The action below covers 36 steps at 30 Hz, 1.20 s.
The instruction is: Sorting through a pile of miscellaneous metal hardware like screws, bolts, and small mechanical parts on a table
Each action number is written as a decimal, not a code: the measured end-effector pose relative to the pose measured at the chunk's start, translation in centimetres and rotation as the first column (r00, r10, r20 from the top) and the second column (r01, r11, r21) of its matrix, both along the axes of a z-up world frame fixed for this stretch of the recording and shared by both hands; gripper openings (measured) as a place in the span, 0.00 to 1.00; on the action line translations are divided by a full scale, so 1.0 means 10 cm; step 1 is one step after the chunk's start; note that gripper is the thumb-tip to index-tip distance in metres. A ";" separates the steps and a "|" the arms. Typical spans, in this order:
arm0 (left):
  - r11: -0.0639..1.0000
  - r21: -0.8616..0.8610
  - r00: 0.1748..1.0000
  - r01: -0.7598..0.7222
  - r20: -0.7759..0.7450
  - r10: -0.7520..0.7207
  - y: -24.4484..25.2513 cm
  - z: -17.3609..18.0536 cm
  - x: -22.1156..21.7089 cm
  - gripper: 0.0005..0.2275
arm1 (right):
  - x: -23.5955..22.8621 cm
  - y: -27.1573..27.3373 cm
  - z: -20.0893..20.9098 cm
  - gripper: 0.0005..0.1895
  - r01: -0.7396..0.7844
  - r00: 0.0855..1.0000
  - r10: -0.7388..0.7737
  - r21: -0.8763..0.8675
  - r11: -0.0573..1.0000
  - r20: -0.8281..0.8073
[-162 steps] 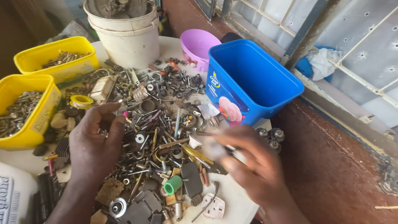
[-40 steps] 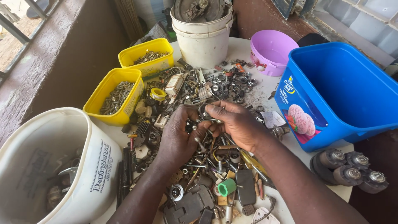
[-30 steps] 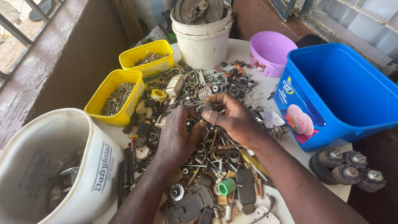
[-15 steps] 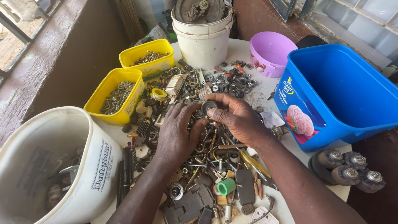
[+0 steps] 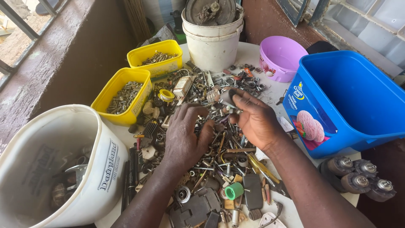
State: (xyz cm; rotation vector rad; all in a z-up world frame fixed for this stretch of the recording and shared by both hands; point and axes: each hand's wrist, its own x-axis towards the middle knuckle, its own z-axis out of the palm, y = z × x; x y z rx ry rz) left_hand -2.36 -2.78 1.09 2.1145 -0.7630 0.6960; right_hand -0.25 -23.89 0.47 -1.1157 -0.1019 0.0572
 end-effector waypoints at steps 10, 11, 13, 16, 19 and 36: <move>0.996 -0.089 1.000 0.004 -0.007 -0.005 -0.04 -0.03 -0.06 0.32 | -0.03 0.12 -0.12 0.26 -0.064 0.992 0.071 -0.070 0.995 0.107; 0.994 -0.110 1.000 -0.003 -0.012 0.001 -0.04 -0.04 -0.05 0.31 | -0.02 0.12 -0.14 0.25 -0.033 0.988 0.050 -0.120 0.992 0.144; 0.990 -0.140 0.999 -0.010 -0.035 0.005 -0.04 -0.06 -0.04 0.29 | -0.04 0.14 -0.13 0.23 -0.031 0.983 0.059 -0.165 0.986 0.172; 0.978 -0.208 0.996 0.019 -0.086 -0.037 -0.03 -0.10 0.02 0.26 | -0.06 0.14 -0.14 0.22 -0.019 0.972 0.073 -0.230 0.973 0.225; 0.961 -0.271 0.986 0.061 -0.132 -0.100 -0.01 -0.10 0.04 0.23 | -0.08 0.12 -0.09 0.24 -0.031 0.964 0.096 -0.255 0.966 0.248; 0.812 -0.576 0.853 0.097 -0.372 -0.366 0.02 -0.13 0.03 0.09 | -0.06 -0.17 -0.11 0.24 -0.181 0.928 0.269 -0.319 0.930 0.258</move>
